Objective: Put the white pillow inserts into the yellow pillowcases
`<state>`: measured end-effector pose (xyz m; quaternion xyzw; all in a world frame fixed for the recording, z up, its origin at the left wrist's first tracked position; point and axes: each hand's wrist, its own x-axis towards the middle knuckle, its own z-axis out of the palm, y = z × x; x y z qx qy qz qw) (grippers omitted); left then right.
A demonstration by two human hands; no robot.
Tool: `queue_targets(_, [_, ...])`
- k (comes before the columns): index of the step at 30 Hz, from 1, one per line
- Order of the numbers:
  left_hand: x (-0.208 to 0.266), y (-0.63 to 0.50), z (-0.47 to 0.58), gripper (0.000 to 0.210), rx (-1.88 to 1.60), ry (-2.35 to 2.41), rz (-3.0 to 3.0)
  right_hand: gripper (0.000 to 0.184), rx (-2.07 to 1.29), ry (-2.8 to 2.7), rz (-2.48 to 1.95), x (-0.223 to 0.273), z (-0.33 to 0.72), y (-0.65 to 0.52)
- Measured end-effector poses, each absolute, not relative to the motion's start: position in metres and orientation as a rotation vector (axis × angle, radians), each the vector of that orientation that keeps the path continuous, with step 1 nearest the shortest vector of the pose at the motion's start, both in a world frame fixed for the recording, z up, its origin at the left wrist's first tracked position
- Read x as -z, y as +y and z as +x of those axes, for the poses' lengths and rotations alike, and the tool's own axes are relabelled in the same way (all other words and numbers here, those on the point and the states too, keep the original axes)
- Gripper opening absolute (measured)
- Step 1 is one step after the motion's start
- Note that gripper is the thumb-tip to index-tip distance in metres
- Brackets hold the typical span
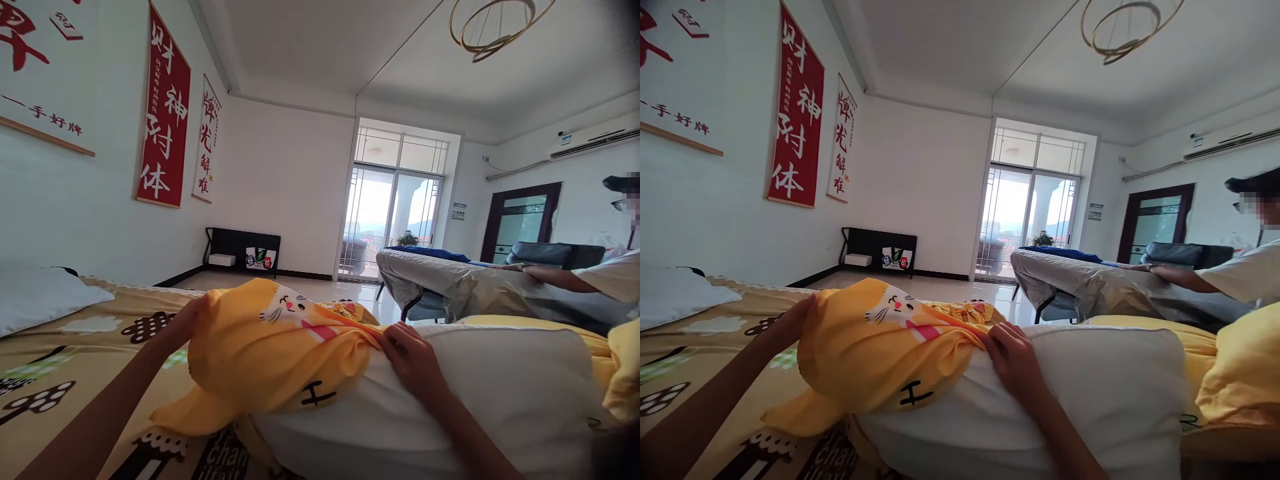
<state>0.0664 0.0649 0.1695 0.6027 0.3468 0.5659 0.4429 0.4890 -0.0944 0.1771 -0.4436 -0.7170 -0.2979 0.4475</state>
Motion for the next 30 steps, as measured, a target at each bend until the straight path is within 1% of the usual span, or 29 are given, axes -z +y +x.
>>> queue_targets(2, [-0.191, 0.051, 0.074, 0.046, -1.288, 0.93, 1.566, 0.033, 0.718, -1.777, -1.109, -0.178, 0.49, -0.092])
queue_targets(3, [-0.2, 0.044, 0.08, 0.047, -1.313, 0.968, 1.577, 0.034, 0.706, -1.783, -1.113, -0.178, 0.491, -0.092])
queue_targets(4, [-0.207, 0.038, 0.085, 0.049, -1.42, 0.999, 1.555, 0.034, 0.69, -1.793, -1.117, -0.179, 0.492, -0.092])
queue_targets(7, [-0.216, 0.027, 0.097, 0.051, -1.922, 0.992, 1.349, 0.034, 0.64, -1.823, -1.129, -0.181, 0.492, -0.096])
queue_targets(8, [-0.214, 0.027, 0.098, 0.051, -2.005, 0.982, 1.302, 0.034, 0.629, -1.831, -1.129, -0.181, 0.492, -0.097])
queue_targets(9, [-0.21, 0.029, 0.098, 0.052, -2.006, 0.981, 1.299, 0.034, 0.622, -1.837, -1.129, -0.181, 0.492, -0.098])
queue_targets(10, [-0.203, 0.031, 0.096, 0.053, -1.934, 0.98, 1.336, 0.033, 0.621, -1.839, -1.128, -0.181, 0.492, -0.099])
queue_targets(13, [-0.177, 0.039, 0.084, 0.053, -1.519, 0.897, 1.495, 0.032, 0.631, -1.838, -1.132, -0.181, 0.493, -0.099])
queue_targets(15, [-0.162, 0.041, 0.073, 0.054, -1.374, 0.86, 1.541, 0.032, 0.645, -1.842, -1.138, -0.18, 0.493, -0.097])
queue_targets(19, [-0.149, 0.039, 0.06, 0.056, -1.374, 0.989, 1.627, 0.032, 0.713, -1.83, -1.128, -0.179, 0.49, -0.092])
queue_targets(23, [-0.131, 0.049, 0.063, 0.063, -1.23, 0.985, 1.739, 0.032, 0.762, -1.828, -1.123, -0.177, 0.486, -0.089])
queue_targets(26, [-0.097, 0.061, 0.072, 0.06, -1.192, 0.954, 1.755, 0.033, 0.765, -1.826, -1.164, -0.177, 0.484, -0.089])
queue_targets(30, [-0.049, 0.069, 0.081, 0.051, -1.353, 1.009, 1.629, 0.035, 0.771, -1.812, -1.209, -0.176, 0.481, -0.088])
